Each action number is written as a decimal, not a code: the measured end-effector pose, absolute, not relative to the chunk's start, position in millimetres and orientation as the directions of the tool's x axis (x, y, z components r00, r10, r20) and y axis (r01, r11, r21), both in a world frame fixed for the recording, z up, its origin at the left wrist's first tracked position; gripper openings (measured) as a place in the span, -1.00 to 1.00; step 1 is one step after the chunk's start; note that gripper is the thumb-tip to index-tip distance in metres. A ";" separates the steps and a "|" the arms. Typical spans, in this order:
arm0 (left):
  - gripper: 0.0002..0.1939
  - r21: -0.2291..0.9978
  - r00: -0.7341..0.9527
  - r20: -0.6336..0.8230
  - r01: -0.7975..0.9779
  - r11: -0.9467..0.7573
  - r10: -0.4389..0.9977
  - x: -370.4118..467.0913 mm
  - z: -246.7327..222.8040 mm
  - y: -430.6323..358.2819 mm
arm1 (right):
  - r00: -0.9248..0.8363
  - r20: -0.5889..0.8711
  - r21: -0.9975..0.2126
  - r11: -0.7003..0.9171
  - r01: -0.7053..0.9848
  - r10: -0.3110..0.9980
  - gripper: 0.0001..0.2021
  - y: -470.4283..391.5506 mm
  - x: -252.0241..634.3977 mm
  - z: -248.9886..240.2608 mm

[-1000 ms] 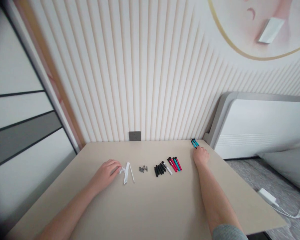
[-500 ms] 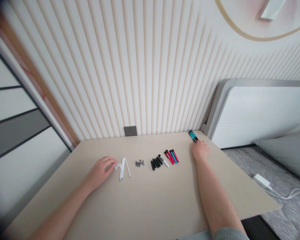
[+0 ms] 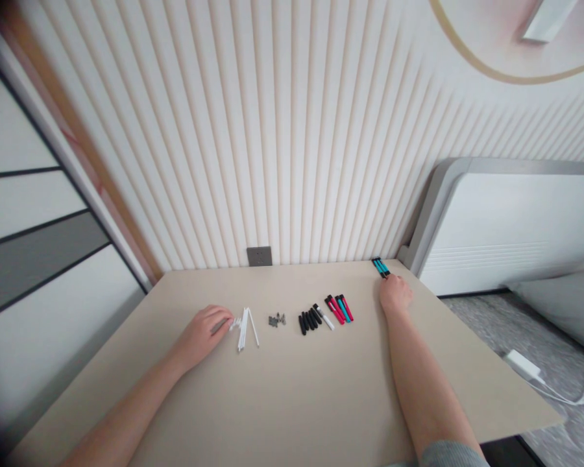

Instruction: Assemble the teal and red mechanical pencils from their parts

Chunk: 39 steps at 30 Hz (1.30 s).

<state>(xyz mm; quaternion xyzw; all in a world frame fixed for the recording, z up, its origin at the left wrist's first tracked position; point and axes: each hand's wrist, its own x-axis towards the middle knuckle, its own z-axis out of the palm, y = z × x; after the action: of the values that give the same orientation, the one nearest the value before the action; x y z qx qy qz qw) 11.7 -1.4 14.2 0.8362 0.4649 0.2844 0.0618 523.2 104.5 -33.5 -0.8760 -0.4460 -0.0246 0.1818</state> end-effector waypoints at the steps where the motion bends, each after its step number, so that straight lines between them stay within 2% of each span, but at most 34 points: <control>1: -0.78 0.364 0.409 0.416 0.744 -0.561 0.812 11.7 13.9 -1.3 | 0.599 0.205 -0.294 -0.535 0.792 0.774 -0.64 105.1 523.0 -33.2; 11: -0.76 0.347 0.381 0.375 0.787 -0.509 0.845 6.8 9.0 0.2 | 0.578 0.231 -0.287 -0.513 0.809 0.783 -0.61 103.0 518.5 -33.3; 16: -0.75 0.351 0.364 0.399 0.787 -0.507 0.842 2.6 6.7 0.5 | 0.493 0.315 -0.342 -0.387 0.856 0.811 -0.62 92.6 507.6 -34.3; 20: -0.73 0.316 0.408 0.372 0.789 -0.527 0.834 1.0 5.8 -1.6 | 0.429 0.440 -0.399 -0.257 0.880 0.789 -0.65 82.0 496.3 -39.7; 23: -0.72 0.297 0.443 0.346 0.784 -0.545 0.827 0.2 5.3 -3.7 | 0.394 0.479 -0.418 -0.191 0.888 0.785 -0.67 70.6 488.9 -42.3; 31: -0.67 0.285 0.522 0.314 0.744 -0.604 0.793 -8.0 -1.3 1.4 | 0.338 0.466 -0.497 -0.074 0.864 0.818 -0.68 42.3 472.4 -41.5; 39: -0.75 0.296 0.526 0.314 0.737 -0.608 0.790 -10.5 -11.7 9.9 | 0.241 0.454 -0.466 -0.003 0.885 0.858 -0.69 46.5 470.5 -44.6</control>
<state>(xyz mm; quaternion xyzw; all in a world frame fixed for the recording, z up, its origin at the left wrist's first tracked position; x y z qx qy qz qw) -10.5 9.9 -11.7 0.8712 0.4381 0.2121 0.0631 470.5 46.5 -44.6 -0.7078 -0.6156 -0.0196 0.3460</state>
